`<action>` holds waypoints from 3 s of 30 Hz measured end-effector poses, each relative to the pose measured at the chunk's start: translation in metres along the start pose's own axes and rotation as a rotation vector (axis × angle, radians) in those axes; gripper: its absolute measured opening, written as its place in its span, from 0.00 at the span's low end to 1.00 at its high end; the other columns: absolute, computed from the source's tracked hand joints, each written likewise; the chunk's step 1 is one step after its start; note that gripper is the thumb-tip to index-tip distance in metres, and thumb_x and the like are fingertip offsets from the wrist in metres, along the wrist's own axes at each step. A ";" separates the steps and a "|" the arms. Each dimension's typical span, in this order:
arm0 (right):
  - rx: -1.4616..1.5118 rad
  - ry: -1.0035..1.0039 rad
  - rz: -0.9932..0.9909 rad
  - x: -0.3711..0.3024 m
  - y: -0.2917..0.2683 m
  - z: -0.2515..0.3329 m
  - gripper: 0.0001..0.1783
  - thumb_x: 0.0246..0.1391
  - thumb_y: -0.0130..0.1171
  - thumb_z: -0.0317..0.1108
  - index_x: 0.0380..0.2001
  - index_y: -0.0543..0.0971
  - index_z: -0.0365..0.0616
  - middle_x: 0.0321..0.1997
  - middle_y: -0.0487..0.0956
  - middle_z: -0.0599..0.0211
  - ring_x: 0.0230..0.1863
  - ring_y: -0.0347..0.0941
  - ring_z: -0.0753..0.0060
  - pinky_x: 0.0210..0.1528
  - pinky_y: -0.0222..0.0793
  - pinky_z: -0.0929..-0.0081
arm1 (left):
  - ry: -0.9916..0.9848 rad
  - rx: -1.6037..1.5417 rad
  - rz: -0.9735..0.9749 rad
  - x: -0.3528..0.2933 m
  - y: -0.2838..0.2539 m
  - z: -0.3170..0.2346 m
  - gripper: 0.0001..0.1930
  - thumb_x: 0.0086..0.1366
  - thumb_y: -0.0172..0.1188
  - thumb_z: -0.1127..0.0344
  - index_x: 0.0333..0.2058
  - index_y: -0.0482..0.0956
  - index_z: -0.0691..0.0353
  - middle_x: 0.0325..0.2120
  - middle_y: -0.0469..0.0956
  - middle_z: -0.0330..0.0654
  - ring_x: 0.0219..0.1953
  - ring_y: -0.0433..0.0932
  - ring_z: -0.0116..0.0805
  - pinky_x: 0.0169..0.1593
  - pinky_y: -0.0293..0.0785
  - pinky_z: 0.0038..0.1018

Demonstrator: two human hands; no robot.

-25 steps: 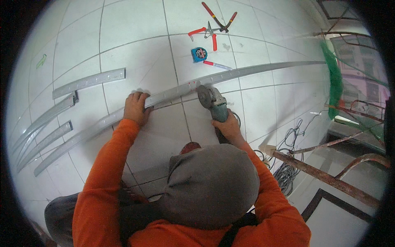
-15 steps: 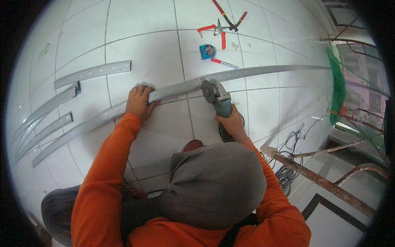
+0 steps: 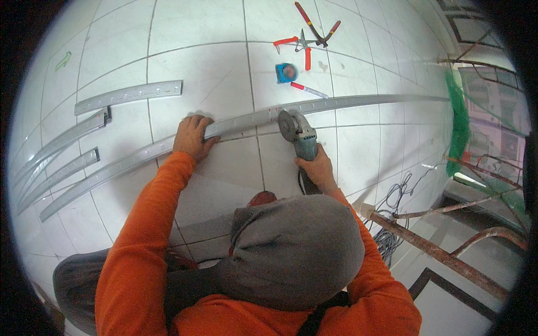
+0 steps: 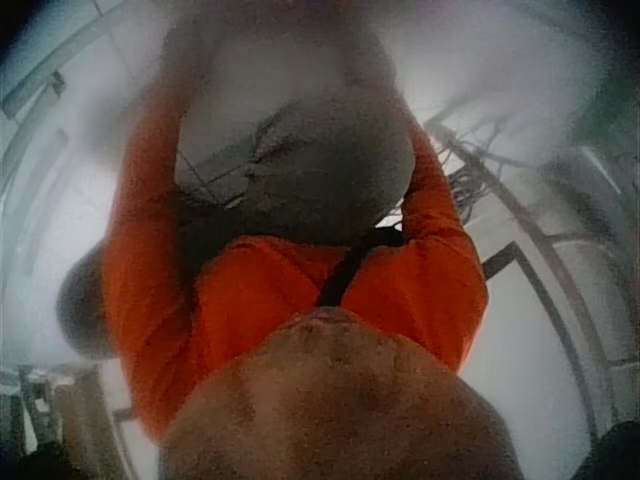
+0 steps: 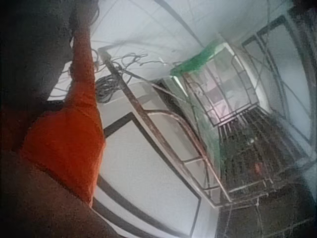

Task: The person cuts metal strips using an angle grinder and then uses pliers and a hammer to bend and shape the cut ends.

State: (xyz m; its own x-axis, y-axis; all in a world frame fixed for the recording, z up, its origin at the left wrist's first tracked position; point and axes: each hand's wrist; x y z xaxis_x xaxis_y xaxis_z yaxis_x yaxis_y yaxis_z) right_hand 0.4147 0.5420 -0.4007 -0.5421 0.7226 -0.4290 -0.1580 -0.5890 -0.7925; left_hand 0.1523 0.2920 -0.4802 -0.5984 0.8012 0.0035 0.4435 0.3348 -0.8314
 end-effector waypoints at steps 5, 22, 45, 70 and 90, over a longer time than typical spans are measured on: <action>-0.002 0.027 0.034 0.002 -0.003 -0.001 0.35 0.41 0.72 0.42 0.50 0.71 0.35 0.45 0.80 0.45 0.48 0.78 0.48 0.50 0.72 0.60 | 0.020 0.003 -0.017 -0.001 -0.001 -0.002 0.24 0.52 0.71 0.59 0.46 0.75 0.59 0.45 0.74 0.48 0.50 0.70 0.50 0.55 0.67 0.41; 0.857 0.022 0.160 0.032 0.033 -0.088 0.21 0.53 0.64 0.38 0.49 0.76 0.44 0.41 0.79 0.56 0.40 0.80 0.59 0.43 0.75 0.69 | 0.128 -0.055 -0.089 -0.002 0.011 0.010 0.26 0.51 0.72 0.57 0.46 0.74 0.58 0.44 0.73 0.46 0.47 0.71 0.49 0.53 0.67 0.41; 0.197 -0.087 0.033 0.021 0.009 -0.013 0.34 0.40 0.71 0.38 0.51 0.71 0.36 0.41 0.79 0.54 0.41 0.77 0.61 0.44 0.74 0.65 | 0.099 -0.096 -0.113 -0.004 0.015 0.014 0.25 0.49 0.73 0.59 0.45 0.74 0.59 0.42 0.73 0.45 0.46 0.71 0.48 0.51 0.68 0.41; 0.202 0.034 0.078 0.032 0.002 0.014 0.36 0.41 0.71 0.44 0.51 0.72 0.35 0.45 0.81 0.45 0.46 0.79 0.50 0.48 0.73 0.60 | -0.066 -0.089 0.037 0.000 0.000 0.002 0.25 0.53 0.71 0.57 0.47 0.77 0.61 0.47 0.73 0.49 0.52 0.69 0.50 0.58 0.66 0.41; 0.308 -0.008 0.008 0.004 -0.028 0.030 0.33 0.42 0.71 0.40 0.49 0.72 0.35 0.43 0.80 0.52 0.45 0.78 0.59 0.48 0.72 0.66 | -0.111 0.058 0.184 0.015 -0.002 -0.015 0.24 0.54 0.70 0.62 0.50 0.75 0.56 0.47 0.73 0.47 0.52 0.71 0.47 0.58 0.68 0.39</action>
State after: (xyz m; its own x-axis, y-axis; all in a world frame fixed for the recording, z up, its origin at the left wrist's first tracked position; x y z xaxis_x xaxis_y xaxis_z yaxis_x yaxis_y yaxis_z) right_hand 0.3924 0.5511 -0.3671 -0.5507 0.7153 -0.4303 -0.3959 -0.6776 -0.6198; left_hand 0.1523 0.3108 -0.4701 -0.5818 0.7859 -0.2097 0.5150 0.1563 -0.8428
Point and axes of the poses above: each hand's wrist, its own x-axis towards the middle knuckle, its own y-axis out of the palm, z = x × y
